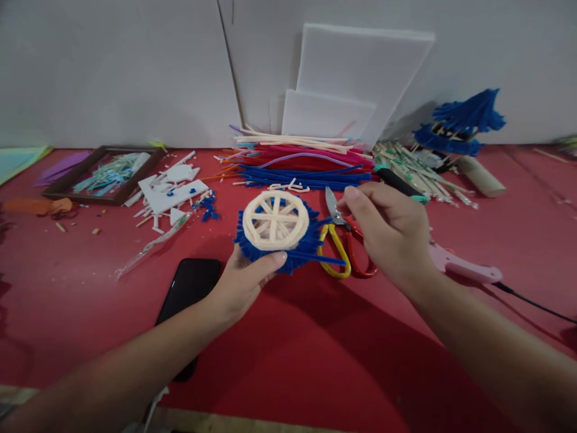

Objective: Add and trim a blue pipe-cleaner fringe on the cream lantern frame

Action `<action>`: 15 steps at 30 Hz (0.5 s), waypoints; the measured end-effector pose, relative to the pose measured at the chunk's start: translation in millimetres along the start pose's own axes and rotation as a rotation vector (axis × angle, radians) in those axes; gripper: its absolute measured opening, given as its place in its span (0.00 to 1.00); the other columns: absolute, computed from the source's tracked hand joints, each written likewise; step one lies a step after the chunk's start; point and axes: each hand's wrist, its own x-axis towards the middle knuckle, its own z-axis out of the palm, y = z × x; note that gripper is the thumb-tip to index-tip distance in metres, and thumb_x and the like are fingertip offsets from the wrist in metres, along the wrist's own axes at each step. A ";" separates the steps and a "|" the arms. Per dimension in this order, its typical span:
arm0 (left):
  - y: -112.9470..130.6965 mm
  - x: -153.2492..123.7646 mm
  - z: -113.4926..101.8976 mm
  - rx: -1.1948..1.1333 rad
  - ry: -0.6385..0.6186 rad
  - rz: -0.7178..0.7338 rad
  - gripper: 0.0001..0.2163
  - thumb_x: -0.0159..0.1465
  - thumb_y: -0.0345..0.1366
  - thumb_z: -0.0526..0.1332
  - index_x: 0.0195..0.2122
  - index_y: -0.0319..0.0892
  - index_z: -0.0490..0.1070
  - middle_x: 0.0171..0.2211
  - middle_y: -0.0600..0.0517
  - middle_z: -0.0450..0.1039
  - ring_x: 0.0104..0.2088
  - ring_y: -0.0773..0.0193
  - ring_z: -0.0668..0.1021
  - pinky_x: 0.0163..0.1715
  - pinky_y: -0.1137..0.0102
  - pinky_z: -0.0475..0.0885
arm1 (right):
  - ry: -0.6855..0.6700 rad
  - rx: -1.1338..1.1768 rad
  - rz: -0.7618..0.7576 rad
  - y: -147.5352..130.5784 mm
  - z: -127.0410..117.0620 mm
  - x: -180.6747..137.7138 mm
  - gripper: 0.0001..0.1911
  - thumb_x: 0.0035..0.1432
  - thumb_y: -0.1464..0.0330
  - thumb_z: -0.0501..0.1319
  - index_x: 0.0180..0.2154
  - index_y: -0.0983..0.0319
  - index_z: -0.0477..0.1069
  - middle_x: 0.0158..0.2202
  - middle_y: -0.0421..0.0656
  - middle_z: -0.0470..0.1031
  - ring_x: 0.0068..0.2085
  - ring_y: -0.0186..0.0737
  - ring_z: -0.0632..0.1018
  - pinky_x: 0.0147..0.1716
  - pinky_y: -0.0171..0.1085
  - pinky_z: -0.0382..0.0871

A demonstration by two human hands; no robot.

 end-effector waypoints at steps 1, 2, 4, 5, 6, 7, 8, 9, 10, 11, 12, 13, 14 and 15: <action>0.7 0.6 1.3 -0.009 0.016 -0.017 0.40 0.41 0.34 0.81 0.55 0.47 0.67 0.58 0.44 0.78 0.65 0.42 0.75 0.66 0.45 0.66 | 0.036 0.006 -0.051 -5.6 -2.4 -7.5 0.14 0.72 0.63 0.58 0.33 0.58 0.75 0.29 0.39 0.79 0.30 0.34 0.78 0.30 0.36 0.71; 1.4 1.1 2.1 -0.017 0.021 -0.033 0.39 0.41 0.34 0.81 0.55 0.47 0.67 0.59 0.44 0.77 0.66 0.41 0.73 0.67 0.44 0.65 | 0.050 0.009 -0.120 -11.3 -4.0 -14.2 0.10 0.70 0.64 0.60 0.34 0.57 0.75 0.30 0.39 0.79 0.31 0.35 0.79 0.31 0.36 0.72; 2.2 1.7 2.9 -0.029 0.010 -0.055 0.39 0.42 0.35 0.81 0.56 0.47 0.67 0.57 0.44 0.78 0.67 0.40 0.72 0.68 0.43 0.62 | 0.005 -0.045 -0.322 -22.2 -5.5 -23.9 0.02 0.65 0.66 0.66 0.37 0.56 0.75 0.33 0.40 0.80 0.35 0.37 0.80 0.34 0.38 0.75; 2.4 1.7 2.9 -0.032 0.000 -0.059 0.40 0.42 0.36 0.81 0.56 0.47 0.67 0.57 0.43 0.78 0.67 0.40 0.71 0.68 0.44 0.62 | -0.035 -0.114 -0.438 -27.1 -5.7 -26.5 0.03 0.63 0.68 0.68 0.39 0.57 0.75 0.34 0.42 0.81 0.37 0.39 0.81 0.37 0.39 0.76; 2.4 1.5 2.9 -0.033 -0.011 -0.058 0.41 0.42 0.36 0.81 0.57 0.46 0.67 0.57 0.43 0.78 0.68 0.40 0.71 0.69 0.44 0.62 | -0.076 -0.183 -0.527 -31.4 -5.8 -27.9 0.06 0.63 0.70 0.69 0.42 0.58 0.75 0.36 0.43 0.81 0.38 0.40 0.81 0.39 0.40 0.77; 2.3 1.2 2.9 -0.032 -0.021 -0.055 0.42 0.42 0.36 0.81 0.58 0.46 0.66 0.57 0.43 0.78 0.68 0.40 0.71 0.69 0.45 0.62 | -0.110 -0.248 -0.585 -34.9 -5.9 -28.3 0.07 0.64 0.71 0.68 0.43 0.58 0.74 0.36 0.44 0.81 0.39 0.41 0.81 0.40 0.41 0.78; 2.2 0.8 2.8 -0.030 -0.030 -0.050 0.42 0.41 0.36 0.81 0.58 0.46 0.65 0.58 0.42 0.77 0.68 0.40 0.71 0.68 0.46 0.62 | -0.138 -0.291 -0.604 -37.9 -6.2 -28.1 0.07 0.65 0.72 0.66 0.44 0.58 0.74 0.36 0.44 0.81 0.39 0.41 0.82 0.41 0.42 0.78; 2.1 0.2 2.7 -0.026 -0.039 -0.047 0.43 0.41 0.36 0.81 0.58 0.45 0.65 0.58 0.42 0.77 0.67 0.41 0.72 0.68 0.47 0.63 | -0.162 -0.308 -0.591 -40.3 -6.7 -27.7 0.06 0.67 0.72 0.65 0.44 0.57 0.74 0.36 0.43 0.81 0.38 0.41 0.82 0.40 0.42 0.79; 1.9 -0.3 2.5 -0.021 -0.048 -0.044 0.43 0.41 0.36 0.81 0.58 0.45 0.64 0.58 0.42 0.77 0.66 0.41 0.72 0.67 0.47 0.65 | -0.184 -0.314 -0.569 -42.3 -7.4 -27.4 0.05 0.67 0.72 0.64 0.44 0.57 0.73 0.36 0.42 0.81 0.38 0.40 0.82 0.40 0.42 0.79; 1.7 -0.7 2.3 -0.016 -0.057 -0.041 0.43 0.41 0.36 0.81 0.58 0.45 0.64 0.58 0.43 0.77 0.66 0.41 0.73 0.66 0.48 0.66 | -0.200 -0.321 -0.549 -44.0 -8.3 -27.4 0.05 0.68 0.72 0.64 0.44 0.57 0.74 0.36 0.42 0.81 0.38 0.40 0.82 0.40 0.41 0.79; 1.6 -1.0 2.0 -0.011 -0.066 -0.037 0.42 0.42 0.36 0.81 0.57 0.46 0.64 0.57 0.44 0.78 0.65 0.42 0.74 0.65 0.48 0.68 | -0.211 -0.329 -0.534 -45.6 -9.2 -27.7 0.05 0.68 0.72 0.64 0.44 0.58 0.74 0.36 0.42 0.81 0.38 0.40 0.82 0.40 0.41 0.79; 1.4 -1.2 1.8 -0.007 -0.077 -0.032 0.41 0.43 0.36 0.81 0.56 0.46 0.64 0.56 0.44 0.79 0.64 0.43 0.76 0.64 0.49 0.69 | -0.218 -0.340 -0.521 -47.2 -10.1 -28.2 0.05 0.67 0.73 0.64 0.44 0.58 0.74 0.36 0.43 0.81 0.38 0.40 0.82 0.40 0.40 0.78; 1.3 -1.1 1.6 -0.007 -0.088 -0.023 0.40 0.43 0.37 0.81 0.55 0.46 0.65 0.55 0.45 0.79 0.63 0.44 0.76 0.63 0.49 0.69 | -0.220 -0.352 -0.507 -48.6 -10.8 -29.0 0.05 0.67 0.73 0.64 0.44 0.59 0.74 0.36 0.43 0.81 0.39 0.40 0.83 0.40 0.40 0.78; 1.3 -1.0 1.4 -0.010 -0.098 -0.011 0.39 0.43 0.37 0.82 0.55 0.47 0.65 0.54 0.46 0.80 0.62 0.45 0.77 0.63 0.50 0.70 | -0.220 -0.362 -0.490 -49.9 -11.2 -29.8 0.05 0.67 0.73 0.64 0.44 0.59 0.73 0.37 0.43 0.81 0.39 0.40 0.83 0.40 0.39 0.79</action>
